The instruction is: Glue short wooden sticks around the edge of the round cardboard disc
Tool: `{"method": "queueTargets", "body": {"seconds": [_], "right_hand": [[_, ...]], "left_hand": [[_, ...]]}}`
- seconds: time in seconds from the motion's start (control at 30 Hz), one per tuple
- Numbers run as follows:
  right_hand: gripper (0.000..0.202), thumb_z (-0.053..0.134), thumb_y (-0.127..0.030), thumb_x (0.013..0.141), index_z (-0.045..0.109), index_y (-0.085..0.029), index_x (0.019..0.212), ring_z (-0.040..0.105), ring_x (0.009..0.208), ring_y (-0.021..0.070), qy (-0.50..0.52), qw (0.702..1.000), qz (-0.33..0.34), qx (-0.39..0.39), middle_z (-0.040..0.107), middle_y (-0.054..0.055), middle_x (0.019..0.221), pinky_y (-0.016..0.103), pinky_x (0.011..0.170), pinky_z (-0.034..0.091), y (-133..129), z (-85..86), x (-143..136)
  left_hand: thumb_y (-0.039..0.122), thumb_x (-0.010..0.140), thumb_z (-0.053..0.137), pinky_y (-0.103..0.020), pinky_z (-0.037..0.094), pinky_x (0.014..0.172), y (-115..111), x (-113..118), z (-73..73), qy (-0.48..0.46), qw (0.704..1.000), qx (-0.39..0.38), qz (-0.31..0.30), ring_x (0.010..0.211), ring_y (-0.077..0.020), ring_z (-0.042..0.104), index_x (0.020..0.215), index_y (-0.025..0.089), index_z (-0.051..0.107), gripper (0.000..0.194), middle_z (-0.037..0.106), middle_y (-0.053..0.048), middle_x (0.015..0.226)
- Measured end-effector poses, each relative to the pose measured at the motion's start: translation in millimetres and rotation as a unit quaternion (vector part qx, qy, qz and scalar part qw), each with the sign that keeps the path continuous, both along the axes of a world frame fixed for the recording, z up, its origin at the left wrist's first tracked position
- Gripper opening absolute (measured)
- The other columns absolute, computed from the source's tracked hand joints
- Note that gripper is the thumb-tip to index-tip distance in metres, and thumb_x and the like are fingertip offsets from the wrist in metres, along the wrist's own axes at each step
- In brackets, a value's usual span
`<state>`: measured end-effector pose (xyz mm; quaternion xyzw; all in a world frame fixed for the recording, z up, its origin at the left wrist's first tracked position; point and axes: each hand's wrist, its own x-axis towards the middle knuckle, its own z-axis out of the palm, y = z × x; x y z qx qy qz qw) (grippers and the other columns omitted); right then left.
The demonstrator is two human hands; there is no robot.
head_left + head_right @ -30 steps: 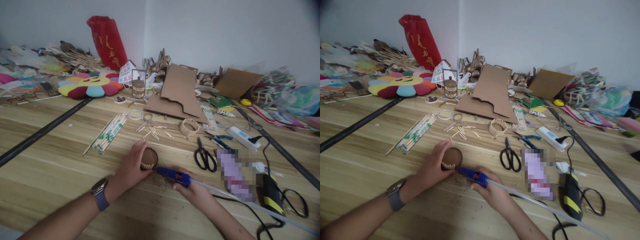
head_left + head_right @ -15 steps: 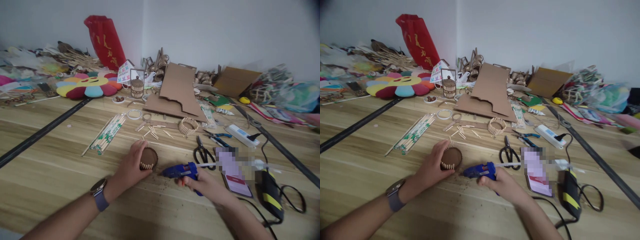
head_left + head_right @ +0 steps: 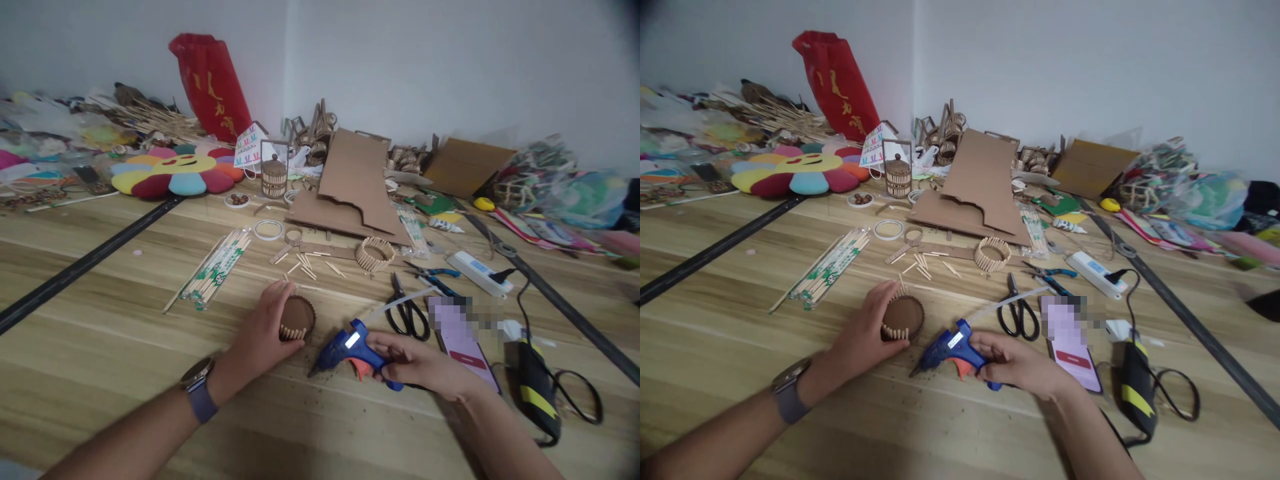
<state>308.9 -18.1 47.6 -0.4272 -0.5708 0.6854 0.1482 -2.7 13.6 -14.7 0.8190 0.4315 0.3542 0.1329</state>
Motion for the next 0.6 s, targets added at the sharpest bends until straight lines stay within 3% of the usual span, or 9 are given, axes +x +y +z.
{"method": "queueTargets", "body": {"seconds": [0.17, 0.3, 0.47, 0.53, 0.6], "right_hand": [[0.038, 0.064, -0.051, 0.086, 0.073, -0.017, 0.102, 0.059, 0.077, 0.0171, -0.162, 0.978, -0.002, 0.130, 0.070, 0.005, 0.092, 0.027, 0.066, 0.047, 5, 10.9, 0], [0.032, 0.052, -0.041, 0.094, 0.066, -0.020, 0.074, 0.055, 0.064, 0.0169, -0.331, 0.891, -0.053, 0.306, 0.063, 0.002, 0.069, 0.027, 0.059, 0.040, 18, 23.2, -15], [0.015, 0.053, -0.018, 0.093, 0.068, -0.019, 0.088, 0.064, 0.071, 0.0178, -0.401, 0.826, -0.008, 0.395, 0.072, 0.004, 0.081, 0.026, 0.066, 0.042, 51, 33.5, -58], [0.016, 0.053, -0.014, 0.093, 0.070, -0.017, 0.095, 0.067, 0.081, 0.0196, -0.443, 0.784, 0.040, 0.433, 0.075, 0.008, 0.090, 0.026, 0.071, 0.044, 69, 33.8, -79], [0.018, 0.055, -0.009, 0.093, 0.071, -0.016, 0.097, 0.068, 0.094, 0.0205, -0.440, 0.776, 0.073, 0.447, 0.076, 0.010, 0.101, 0.026, 0.080, 0.045, 84, 31.9, -98]], "left_hand": [[0.013, 0.069, 0.085, -0.060, 0.040, 0.117, 0, 1, -0.3, -0.001, 1.000, -0.009, 0.006, 0.146, -0.0385, 0.040, 0.157, 0.028, 0.016, 0.113, 0.042, -0.017, 0.155], [0.013, 0.069, 0.085, -0.060, 0.040, 0.117, -1, 1, 0.1, 0.003, 1.000, -0.009, 0.006, 0.147, -0.0384, 0.040, 0.157, 0.028, 0.016, 0.112, 0.043, -0.017, 0.155], [0.015, 0.070, 0.084, -0.063, 0.041, 0.117, -1, 2, 3.0, 0.017, 1.000, -0.017, 0.013, 0.146, -0.0392, 0.041, 0.155, 0.028, 0.018, 0.109, 0.044, -0.017, 0.154], [0.016, 0.071, 0.083, -0.064, 0.041, 0.116, -1, 2, 3.7, 0.018, 0.999, -0.026, 0.015, 0.146, -0.0397, 0.040, 0.156, 0.028, 0.018, 0.107, 0.044, -0.017, 0.154], [0.018, 0.071, 0.083, -0.065, 0.041, 0.116, 0, 2, 3.4, 0.013, 0.999, -0.034, 0.016, 0.146, -0.0404, 0.040, 0.156, 0.028, 0.018, 0.107, 0.043, -0.017, 0.154]]}}
